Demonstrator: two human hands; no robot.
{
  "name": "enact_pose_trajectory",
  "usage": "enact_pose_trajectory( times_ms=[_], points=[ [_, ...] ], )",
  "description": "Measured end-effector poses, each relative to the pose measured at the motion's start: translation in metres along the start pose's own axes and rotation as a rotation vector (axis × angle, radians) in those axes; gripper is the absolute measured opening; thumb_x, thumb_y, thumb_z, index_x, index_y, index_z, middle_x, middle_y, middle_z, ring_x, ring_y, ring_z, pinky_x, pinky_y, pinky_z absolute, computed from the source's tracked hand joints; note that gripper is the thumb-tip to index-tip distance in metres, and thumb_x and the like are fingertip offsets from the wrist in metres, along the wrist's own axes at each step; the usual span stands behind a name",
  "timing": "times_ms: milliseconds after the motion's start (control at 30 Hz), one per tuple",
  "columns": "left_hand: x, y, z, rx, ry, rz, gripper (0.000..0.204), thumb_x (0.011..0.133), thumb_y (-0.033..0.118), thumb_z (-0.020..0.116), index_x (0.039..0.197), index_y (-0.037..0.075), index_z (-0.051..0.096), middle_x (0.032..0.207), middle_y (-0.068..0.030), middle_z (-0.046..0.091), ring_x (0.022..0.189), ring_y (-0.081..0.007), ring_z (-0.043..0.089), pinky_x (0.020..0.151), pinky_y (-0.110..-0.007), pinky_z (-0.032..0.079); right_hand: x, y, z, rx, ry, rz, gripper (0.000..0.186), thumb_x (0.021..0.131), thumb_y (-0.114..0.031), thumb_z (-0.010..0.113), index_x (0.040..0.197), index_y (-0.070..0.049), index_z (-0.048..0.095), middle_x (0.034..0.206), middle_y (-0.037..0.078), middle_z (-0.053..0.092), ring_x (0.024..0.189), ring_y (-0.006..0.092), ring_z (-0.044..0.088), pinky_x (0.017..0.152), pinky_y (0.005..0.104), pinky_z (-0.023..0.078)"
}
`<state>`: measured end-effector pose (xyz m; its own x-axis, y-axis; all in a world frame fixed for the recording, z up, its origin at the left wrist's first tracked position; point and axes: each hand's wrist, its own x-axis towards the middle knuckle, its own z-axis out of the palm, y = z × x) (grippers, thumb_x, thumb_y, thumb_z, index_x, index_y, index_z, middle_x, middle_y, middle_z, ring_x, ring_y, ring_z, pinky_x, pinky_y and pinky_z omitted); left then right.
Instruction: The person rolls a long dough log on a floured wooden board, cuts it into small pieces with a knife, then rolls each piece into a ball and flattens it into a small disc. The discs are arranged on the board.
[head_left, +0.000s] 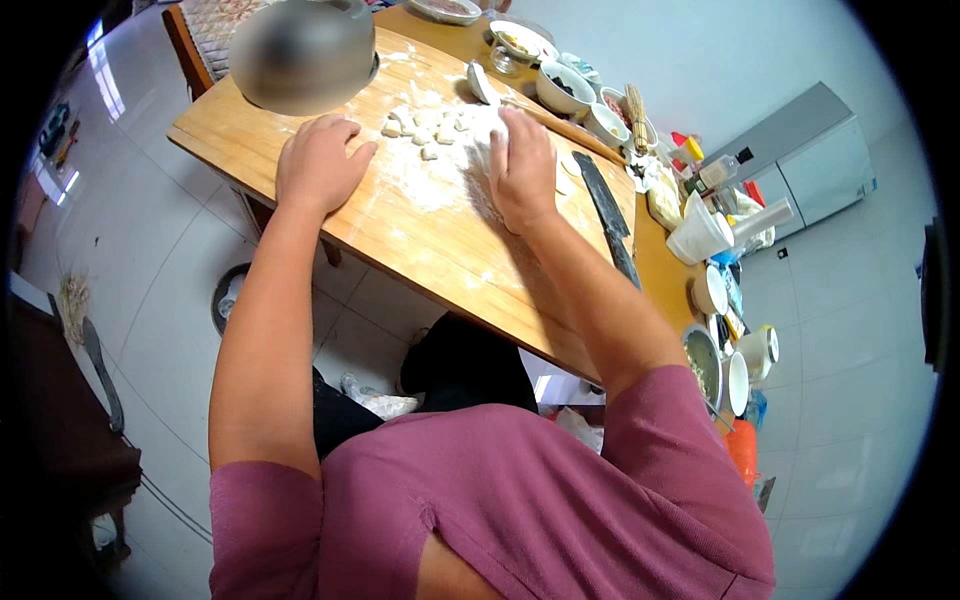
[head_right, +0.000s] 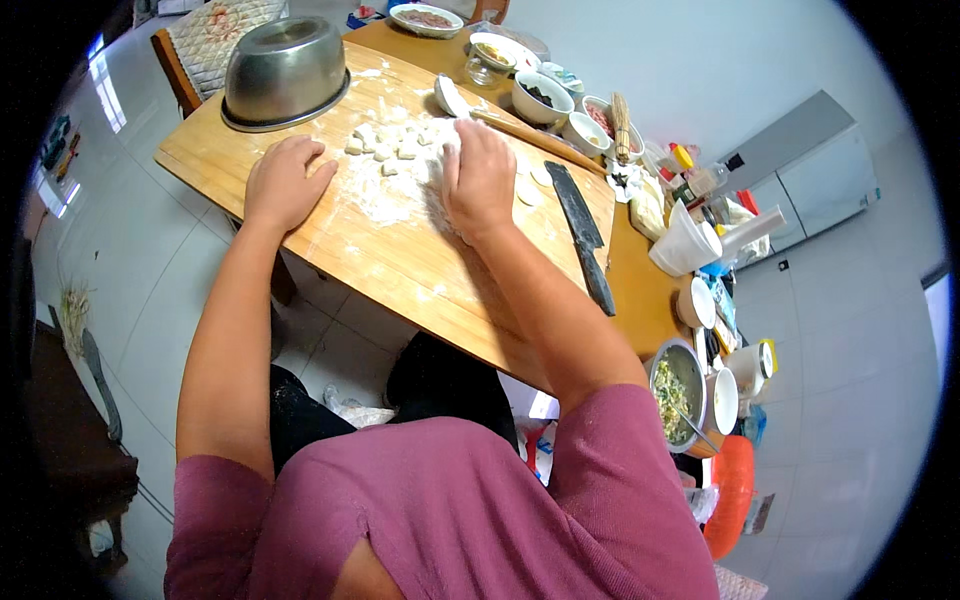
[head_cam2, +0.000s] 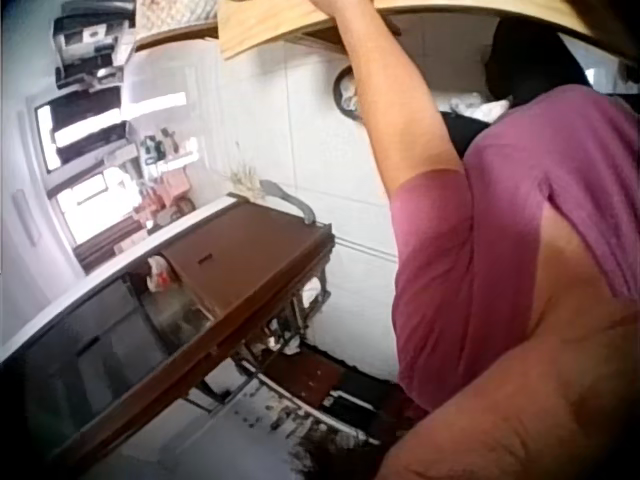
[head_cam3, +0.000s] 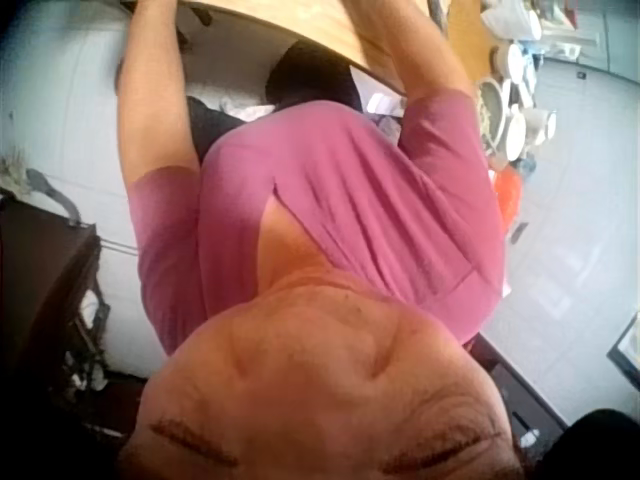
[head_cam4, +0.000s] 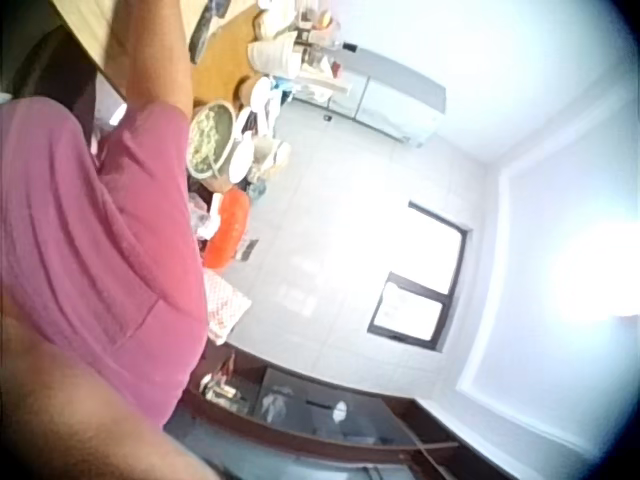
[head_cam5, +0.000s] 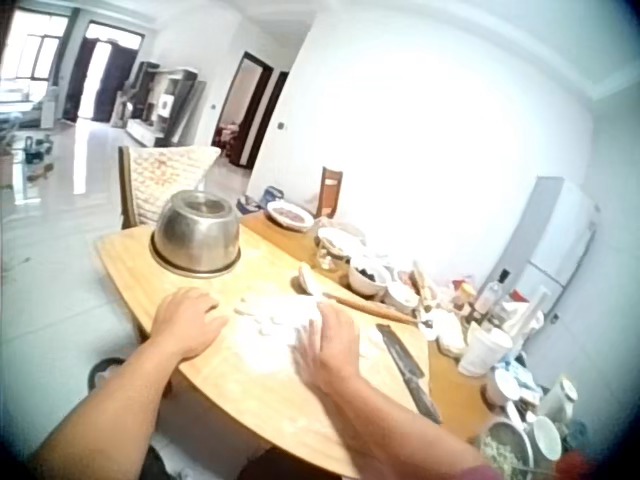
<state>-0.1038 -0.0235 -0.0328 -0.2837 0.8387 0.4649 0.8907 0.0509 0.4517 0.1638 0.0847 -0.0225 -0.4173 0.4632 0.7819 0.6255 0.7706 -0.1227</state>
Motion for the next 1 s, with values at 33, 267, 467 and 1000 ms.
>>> enact_pose_trajectory(
  times_ms=[33, 267, 467, 1000],
  points=[
    [-0.002, 0.001, 0.001, 0.003, 0.002, -0.004, 0.042, 0.096, 0.036, 0.071, 0.121, 0.003, 0.075, 0.134, -0.0138, 0.07, 0.127, -0.0335, 0.063, 0.109, -0.045, 0.049, -0.004, -0.004, 0.001, -0.027, -0.036, -0.03, 0.041, 0.101, -0.023, 0.065, 0.136, -0.002, 0.064, 0.131, 0.021, 0.066, 0.124, 0.0413, 0.06, 0.112, 0.0517, 0.043],
    [-0.007, -0.004, 0.001, 0.039, 0.019, -0.001, 0.044, 0.096, 0.038, 0.071, 0.122, 0.003, 0.075, 0.136, -0.0155, 0.069, 0.129, -0.034, 0.061, 0.111, -0.045, 0.047, -0.01, -0.025, -0.009, 0.041, -0.095, -0.09, 0.038, 0.101, -0.027, 0.064, 0.131, -0.004, 0.068, 0.125, 0.019, 0.069, 0.12, 0.0385, 0.06, 0.108, 0.0504, 0.043],
    [-0.005, 0.005, 0.001, 0.032, -0.003, -0.028, 0.045, 0.097, 0.038, 0.07, 0.124, 0.003, 0.075, 0.135, -0.0143, 0.07, 0.128, -0.0337, 0.063, 0.109, -0.045, 0.048, -0.009, 0.014, 0.008, 0.418, -0.15, 0.3, 0.037, 0.108, -0.025, 0.057, 0.131, 0.002, 0.067, 0.127, 0.022, 0.069, 0.121, 0.0371, 0.064, 0.109, 0.043, 0.047],
    [-0.003, 0.003, -0.001, 0.0, -0.019, -0.069, 0.045, 0.097, 0.04, 0.071, 0.124, 0.005, 0.076, 0.141, -0.0142, 0.069, 0.132, -0.0324, 0.061, 0.113, -0.045, 0.046, -0.005, -0.007, 0.0, 0.324, -0.207, 0.061, 0.031, 0.105, -0.017, 0.059, 0.129, 0.0, 0.065, 0.131, 0.025, 0.065, 0.124, 0.0443, 0.059, 0.111, 0.0484, 0.045]
  ],
)
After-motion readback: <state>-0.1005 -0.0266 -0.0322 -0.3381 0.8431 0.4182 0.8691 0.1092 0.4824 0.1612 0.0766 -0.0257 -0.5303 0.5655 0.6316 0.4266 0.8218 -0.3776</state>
